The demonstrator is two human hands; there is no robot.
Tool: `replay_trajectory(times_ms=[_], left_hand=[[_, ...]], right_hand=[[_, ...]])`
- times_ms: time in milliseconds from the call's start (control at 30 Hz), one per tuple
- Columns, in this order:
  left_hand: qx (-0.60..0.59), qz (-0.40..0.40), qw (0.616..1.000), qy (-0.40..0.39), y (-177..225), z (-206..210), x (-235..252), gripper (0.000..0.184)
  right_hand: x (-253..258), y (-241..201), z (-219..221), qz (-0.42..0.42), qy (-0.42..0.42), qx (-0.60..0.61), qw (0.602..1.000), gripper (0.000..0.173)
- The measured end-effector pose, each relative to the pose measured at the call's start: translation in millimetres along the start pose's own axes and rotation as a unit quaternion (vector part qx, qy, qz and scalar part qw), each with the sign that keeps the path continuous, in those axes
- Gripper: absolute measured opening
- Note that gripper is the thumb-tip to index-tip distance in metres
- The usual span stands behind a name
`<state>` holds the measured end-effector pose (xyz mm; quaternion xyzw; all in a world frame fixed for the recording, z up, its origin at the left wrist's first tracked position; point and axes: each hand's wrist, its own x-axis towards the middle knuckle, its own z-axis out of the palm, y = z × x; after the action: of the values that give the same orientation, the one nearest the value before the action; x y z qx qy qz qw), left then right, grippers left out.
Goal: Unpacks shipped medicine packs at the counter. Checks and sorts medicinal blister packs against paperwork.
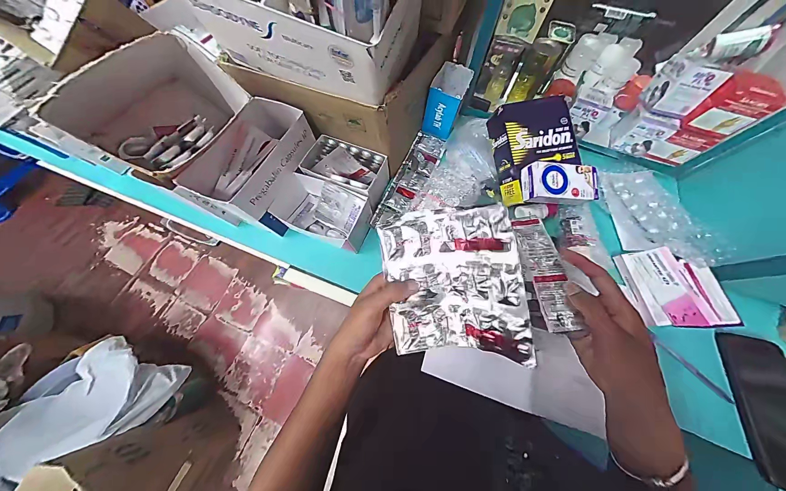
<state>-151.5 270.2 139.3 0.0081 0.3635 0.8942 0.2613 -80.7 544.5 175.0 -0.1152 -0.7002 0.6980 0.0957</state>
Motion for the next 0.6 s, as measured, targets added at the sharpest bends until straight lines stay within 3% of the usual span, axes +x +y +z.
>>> replay_trajectory(times_ms=[200, 433, 533, 600], left_hand=[[0.04, -0.007, 0.996, 0.078, 0, 0, 2, 0.023], [0.035, -0.011, 0.995, 0.091, 0, -5, 2, 0.023], [0.037, -0.012, 0.996, 0.077, -2, -3, 2, 0.024], [0.037, -0.019, 0.996, 0.075, -4, 1, 3, 0.023]], right_hand=[[-3, 7, -3, -0.019, 0.008, -0.002, 1.0, 0.058], [-9, 5, -3, -0.029, -0.006, 0.005, 1.0, 0.068], [-6, 5, -12, -0.064, 0.026, -0.101, 0.992, 0.068], [0, 9, -25, -0.11, 0.077, -0.26, 0.956, 0.059]])
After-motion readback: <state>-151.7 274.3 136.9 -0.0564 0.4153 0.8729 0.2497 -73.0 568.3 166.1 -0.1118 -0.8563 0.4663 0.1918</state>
